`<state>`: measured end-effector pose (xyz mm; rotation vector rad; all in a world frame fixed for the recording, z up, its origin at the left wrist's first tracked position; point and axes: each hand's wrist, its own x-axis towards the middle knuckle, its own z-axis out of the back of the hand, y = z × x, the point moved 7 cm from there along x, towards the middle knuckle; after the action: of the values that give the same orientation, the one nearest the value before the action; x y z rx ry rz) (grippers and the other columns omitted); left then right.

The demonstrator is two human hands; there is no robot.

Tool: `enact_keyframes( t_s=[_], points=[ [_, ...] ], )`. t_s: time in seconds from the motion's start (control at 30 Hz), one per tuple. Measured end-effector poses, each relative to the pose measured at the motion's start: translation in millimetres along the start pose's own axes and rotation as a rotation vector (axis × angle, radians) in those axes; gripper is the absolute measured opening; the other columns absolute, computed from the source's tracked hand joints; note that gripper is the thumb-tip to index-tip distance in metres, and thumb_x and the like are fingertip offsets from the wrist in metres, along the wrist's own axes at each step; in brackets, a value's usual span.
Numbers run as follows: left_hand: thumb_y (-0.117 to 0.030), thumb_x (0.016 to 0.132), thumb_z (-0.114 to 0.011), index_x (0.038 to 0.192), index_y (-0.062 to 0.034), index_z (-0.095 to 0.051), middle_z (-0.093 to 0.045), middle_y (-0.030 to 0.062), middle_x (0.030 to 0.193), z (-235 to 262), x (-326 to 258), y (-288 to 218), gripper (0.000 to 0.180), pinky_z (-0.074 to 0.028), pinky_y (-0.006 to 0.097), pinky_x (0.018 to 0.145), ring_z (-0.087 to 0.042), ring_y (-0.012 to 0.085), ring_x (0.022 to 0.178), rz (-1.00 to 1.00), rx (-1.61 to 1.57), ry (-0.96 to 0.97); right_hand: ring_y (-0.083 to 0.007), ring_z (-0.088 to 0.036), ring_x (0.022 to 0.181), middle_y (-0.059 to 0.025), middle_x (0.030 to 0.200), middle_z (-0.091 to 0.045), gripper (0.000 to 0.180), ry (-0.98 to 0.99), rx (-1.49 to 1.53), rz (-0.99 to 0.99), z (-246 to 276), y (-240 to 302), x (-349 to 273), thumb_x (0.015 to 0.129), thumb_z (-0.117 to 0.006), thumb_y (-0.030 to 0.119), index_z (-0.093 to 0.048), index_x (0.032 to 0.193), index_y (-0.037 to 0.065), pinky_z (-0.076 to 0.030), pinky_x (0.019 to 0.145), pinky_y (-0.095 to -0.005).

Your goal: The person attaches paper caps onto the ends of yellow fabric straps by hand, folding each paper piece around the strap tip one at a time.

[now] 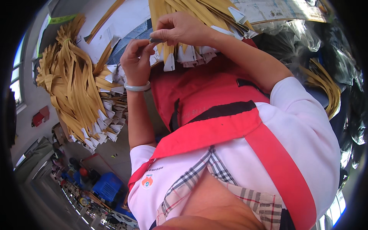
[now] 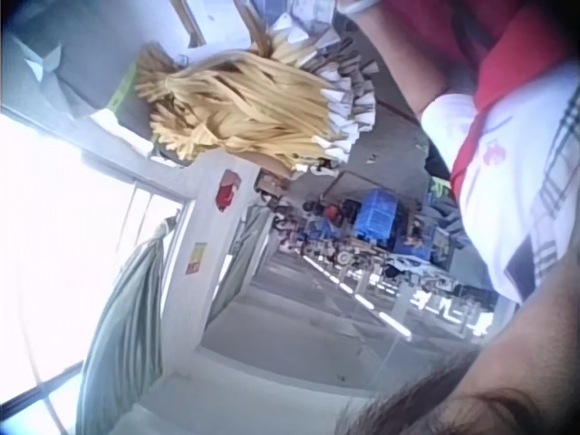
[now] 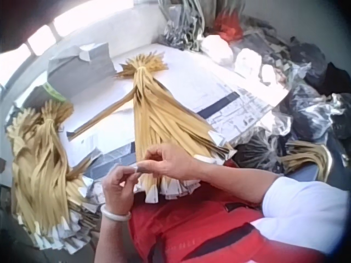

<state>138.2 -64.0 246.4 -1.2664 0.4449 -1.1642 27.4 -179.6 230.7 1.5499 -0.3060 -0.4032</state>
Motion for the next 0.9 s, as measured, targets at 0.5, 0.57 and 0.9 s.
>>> enact_keyframes(
  t_s=[0.5,0.57,0.9],
  points=[
    [-0.01,0.078,-0.079,0.099,-0.0022,-0.068,-0.063,0.01,0.085,18.2,-50.8,-10.6,0.026,-0.051,0.033,0.071,-0.064,0.0229,0.077,0.062,0.405,0.072,-0.01,-0.057,0.073,-0.002,0.082,-0.06,0.017,0.019,-0.381,0.163,5.8,3.5,-26.2,0.095,-0.065,0.019,-0.064,0.097,0.002,-0.047,0.068,-0.0246],
    [-0.006,0.077,-0.078,0.093,-0.0011,-0.068,-0.064,0.0113,0.086,-8.8,-73.9,5.6,0.02,-0.051,0.032,0.07,-0.065,0.0228,0.078,0.151,0.365,0.14,-0.0272,-0.063,0.082,-0.0124,0.088,-0.065,0.018,0.075,-0.495,0.285,-8.2,12.6,-27.4,0.091,-0.066,0.018,-0.064,0.098,0.002,-0.05,0.075,-0.0352],
    [0.011,0.083,-0.062,0.093,0.0017,-0.058,-0.063,0.0127,0.093,-7.1,-51.0,-6.9,0.014,-0.051,0.029,0.073,-0.064,0.0229,0.08,0.004,0.078,0.116,-0.0249,-0.062,0.084,-0.0088,0.089,-0.06,0.017,0.368,-0.528,0.174,-37.7,6.6,-25.1,0.087,-0.069,0.013,-0.061,0.097,0.004,-0.049,0.076,-0.0356]
  ],
)
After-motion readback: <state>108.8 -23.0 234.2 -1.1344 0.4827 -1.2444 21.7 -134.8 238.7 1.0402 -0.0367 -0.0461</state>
